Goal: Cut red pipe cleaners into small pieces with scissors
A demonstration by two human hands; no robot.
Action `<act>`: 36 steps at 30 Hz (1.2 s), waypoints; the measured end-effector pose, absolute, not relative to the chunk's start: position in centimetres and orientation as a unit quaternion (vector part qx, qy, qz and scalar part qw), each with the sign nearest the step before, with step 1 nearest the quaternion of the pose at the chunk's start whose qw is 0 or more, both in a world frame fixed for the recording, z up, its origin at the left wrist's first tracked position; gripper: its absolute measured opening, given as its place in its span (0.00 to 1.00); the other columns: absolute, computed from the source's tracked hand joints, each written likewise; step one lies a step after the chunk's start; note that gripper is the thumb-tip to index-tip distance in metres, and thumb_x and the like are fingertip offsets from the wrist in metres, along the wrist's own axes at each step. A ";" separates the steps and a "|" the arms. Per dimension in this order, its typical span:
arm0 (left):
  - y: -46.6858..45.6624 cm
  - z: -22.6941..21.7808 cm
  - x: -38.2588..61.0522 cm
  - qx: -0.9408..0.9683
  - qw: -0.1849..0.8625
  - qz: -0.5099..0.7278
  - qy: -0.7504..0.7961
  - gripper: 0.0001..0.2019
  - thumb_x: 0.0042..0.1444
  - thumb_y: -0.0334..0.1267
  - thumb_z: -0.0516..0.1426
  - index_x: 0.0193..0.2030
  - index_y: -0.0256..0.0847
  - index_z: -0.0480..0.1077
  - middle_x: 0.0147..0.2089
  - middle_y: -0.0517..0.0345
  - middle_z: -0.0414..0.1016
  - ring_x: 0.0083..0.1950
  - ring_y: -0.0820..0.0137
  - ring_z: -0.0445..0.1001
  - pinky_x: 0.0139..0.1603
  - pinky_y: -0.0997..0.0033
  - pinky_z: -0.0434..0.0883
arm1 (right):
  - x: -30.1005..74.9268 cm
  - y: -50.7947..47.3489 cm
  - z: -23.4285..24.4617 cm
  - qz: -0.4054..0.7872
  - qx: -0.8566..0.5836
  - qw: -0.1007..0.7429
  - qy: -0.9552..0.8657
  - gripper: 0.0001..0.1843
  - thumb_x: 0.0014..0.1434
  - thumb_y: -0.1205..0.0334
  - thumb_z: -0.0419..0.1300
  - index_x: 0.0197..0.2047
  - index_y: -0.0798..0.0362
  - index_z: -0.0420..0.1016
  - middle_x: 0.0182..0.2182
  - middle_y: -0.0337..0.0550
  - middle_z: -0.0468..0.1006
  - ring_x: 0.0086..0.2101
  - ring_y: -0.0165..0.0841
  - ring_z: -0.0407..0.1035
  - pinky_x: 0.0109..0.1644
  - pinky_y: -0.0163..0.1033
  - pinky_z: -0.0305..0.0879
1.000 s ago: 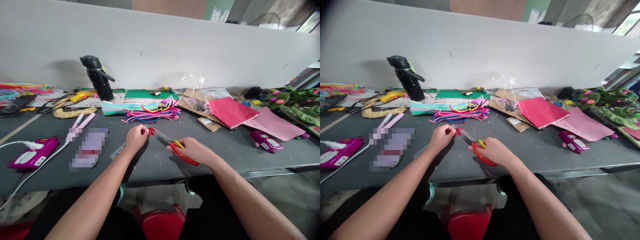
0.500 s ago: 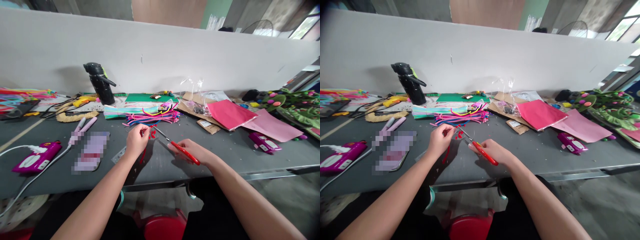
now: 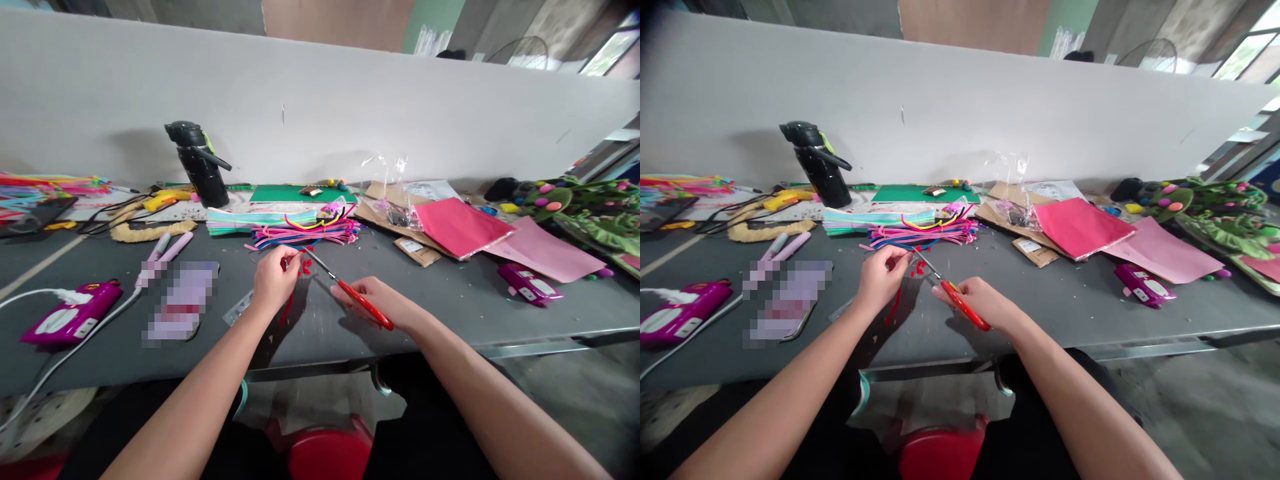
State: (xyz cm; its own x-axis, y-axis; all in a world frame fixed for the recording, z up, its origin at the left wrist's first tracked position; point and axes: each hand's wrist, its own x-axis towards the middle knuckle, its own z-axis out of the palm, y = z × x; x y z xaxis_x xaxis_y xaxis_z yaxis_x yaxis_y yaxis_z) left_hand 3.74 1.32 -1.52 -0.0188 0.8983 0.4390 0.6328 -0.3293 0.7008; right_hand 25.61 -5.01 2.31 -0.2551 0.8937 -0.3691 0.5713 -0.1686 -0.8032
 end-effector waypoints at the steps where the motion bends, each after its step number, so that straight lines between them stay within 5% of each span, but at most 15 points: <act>1: 1.3 -1.5 3.7 0.684 0.150 0.443 0.561 0.09 0.58 0.42 0.55 0.33 0.41 0.73 0.30 0.60 0.76 0.28 0.72 0.68 0.32 0.72 0.62 | 25.6 -5.0 2.4 0.487 -0.588 0.164 -0.625 0.31 0.50 0.31 0.58 0.21 0.53 0.59 0.16 0.34 0.61 0.17 0.24 0.52 0.20 0.33 0.45; 36: 1.1 -1.4 3.8 0.694 0.153 0.429 0.557 0.10 0.59 0.43 0.55 0.34 0.41 0.73 0.31 0.59 0.76 0.29 0.70 0.69 0.33 0.71 0.63 | 25.8 -5.0 1.3 0.408 -0.604 0.146 -0.669 0.32 0.50 0.30 0.57 0.22 0.52 0.58 0.18 0.35 0.60 0.20 0.26 0.50 0.22 0.33 0.46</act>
State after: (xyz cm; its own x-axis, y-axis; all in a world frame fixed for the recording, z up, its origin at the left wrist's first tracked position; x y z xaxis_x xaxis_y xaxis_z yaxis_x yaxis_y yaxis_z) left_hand 3.80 1.11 -1.39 0.0113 0.9052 0.4249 0.6426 -0.3321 0.6905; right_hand 25.80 -5.02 1.32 -0.2284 0.9271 -0.2971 0.6888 -0.0618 -0.7223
